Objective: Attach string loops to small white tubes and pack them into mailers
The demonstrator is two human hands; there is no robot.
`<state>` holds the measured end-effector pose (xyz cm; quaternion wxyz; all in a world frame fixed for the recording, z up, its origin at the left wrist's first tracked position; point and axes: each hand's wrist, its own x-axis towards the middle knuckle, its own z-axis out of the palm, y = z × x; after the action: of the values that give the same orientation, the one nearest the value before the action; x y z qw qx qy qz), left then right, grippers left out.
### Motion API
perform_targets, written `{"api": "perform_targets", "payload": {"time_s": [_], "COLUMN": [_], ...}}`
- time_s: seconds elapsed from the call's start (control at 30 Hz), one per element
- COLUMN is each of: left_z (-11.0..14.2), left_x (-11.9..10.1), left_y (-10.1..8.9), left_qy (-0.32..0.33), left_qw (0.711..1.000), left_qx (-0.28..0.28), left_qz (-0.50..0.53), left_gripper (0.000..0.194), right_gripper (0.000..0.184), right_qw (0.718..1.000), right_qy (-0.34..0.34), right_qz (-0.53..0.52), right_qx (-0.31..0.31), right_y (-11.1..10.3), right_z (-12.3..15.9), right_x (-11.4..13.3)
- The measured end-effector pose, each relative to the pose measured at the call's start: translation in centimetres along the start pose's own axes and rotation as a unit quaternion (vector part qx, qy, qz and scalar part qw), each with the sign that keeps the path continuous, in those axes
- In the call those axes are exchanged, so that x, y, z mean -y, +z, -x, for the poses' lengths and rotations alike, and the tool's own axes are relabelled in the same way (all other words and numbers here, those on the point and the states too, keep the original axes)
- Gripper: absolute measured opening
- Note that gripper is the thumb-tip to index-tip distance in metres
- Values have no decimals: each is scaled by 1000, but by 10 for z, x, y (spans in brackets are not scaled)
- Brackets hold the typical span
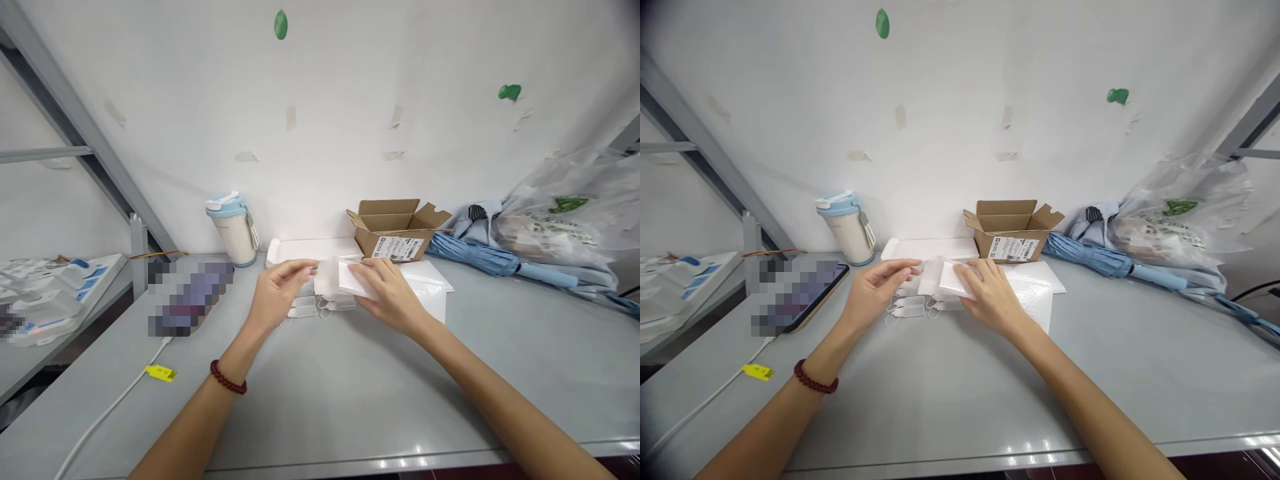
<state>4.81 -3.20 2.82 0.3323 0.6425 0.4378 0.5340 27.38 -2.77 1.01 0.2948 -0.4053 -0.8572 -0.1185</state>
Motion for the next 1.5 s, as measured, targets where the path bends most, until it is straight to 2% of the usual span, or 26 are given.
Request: {"api": "perform_targets", "payload": {"time_s": [0.07,0.13,0.17,0.23,0.3,0.4,0.5,0.63,0.73,0.83,0.93,1.2,1.27,1.4,1.43,1.5], "left_z": [-8,-15,-18,-21,-22,-21,-22,-20,-14,-6,-1,3,7,15,15,11], "left_x": [9,23,30,44,54,59,52,26,8,0,-1,-3,-4,-9,-10,-11], "left_y": [-14,-26,-31,-34,-31,-25,-26,-30,-24,-12,-5,-4,3,15,14,7], "left_qy": [-26,-57,-66,-67,-61,-51,-47,-52,-38,-25,11,146,141,61,42,16], "left_qw": [995,976,966,956,955,959,962,980,990,993,992,970,974,987,989,995], "left_qx": [-77,-113,-98,-63,-44,-49,-75,-95,-69,-22,-14,-65,-33,102,105,43], "left_qz": [-62,-176,-231,-279,-286,-276,-257,-165,-118,-114,-128,-183,-172,-105,-95,-89], "left_gripper": [25,24,24,25,23,19,25,28,23,20,17,16,17,22,23,25], "right_gripper": [45,45,45,45,44,43,44,42,43,44,44,45,46,48,47,47], "right_qw": [1000,1000,1000,1000,1000,999,999,998,998,998,999,1000,1000,1000,1000,1000], "right_qy": [6,12,14,17,20,27,38,41,44,39,27,5,-3,-15,-14,-2], "right_qz": [2,5,6,9,13,20,27,31,34,33,28,4,2,7,9,12], "right_qx": [-8,-12,-13,-11,-5,9,17,26,33,32,26,5,1,-4,-5,-8], "right_y": [-1,-1,0,1,3,5,4,2,1,1,0,-3,-2,-2,-3,-6], "right_z": [0,0,0,0,0,0,0,-1,-1,-1,0,-1,-1,-2,-2,-2], "right_x": [-2,-5,-6,-7,-9,-11,-11,-8,-5,-3,0,10,13,15,14,9]}}
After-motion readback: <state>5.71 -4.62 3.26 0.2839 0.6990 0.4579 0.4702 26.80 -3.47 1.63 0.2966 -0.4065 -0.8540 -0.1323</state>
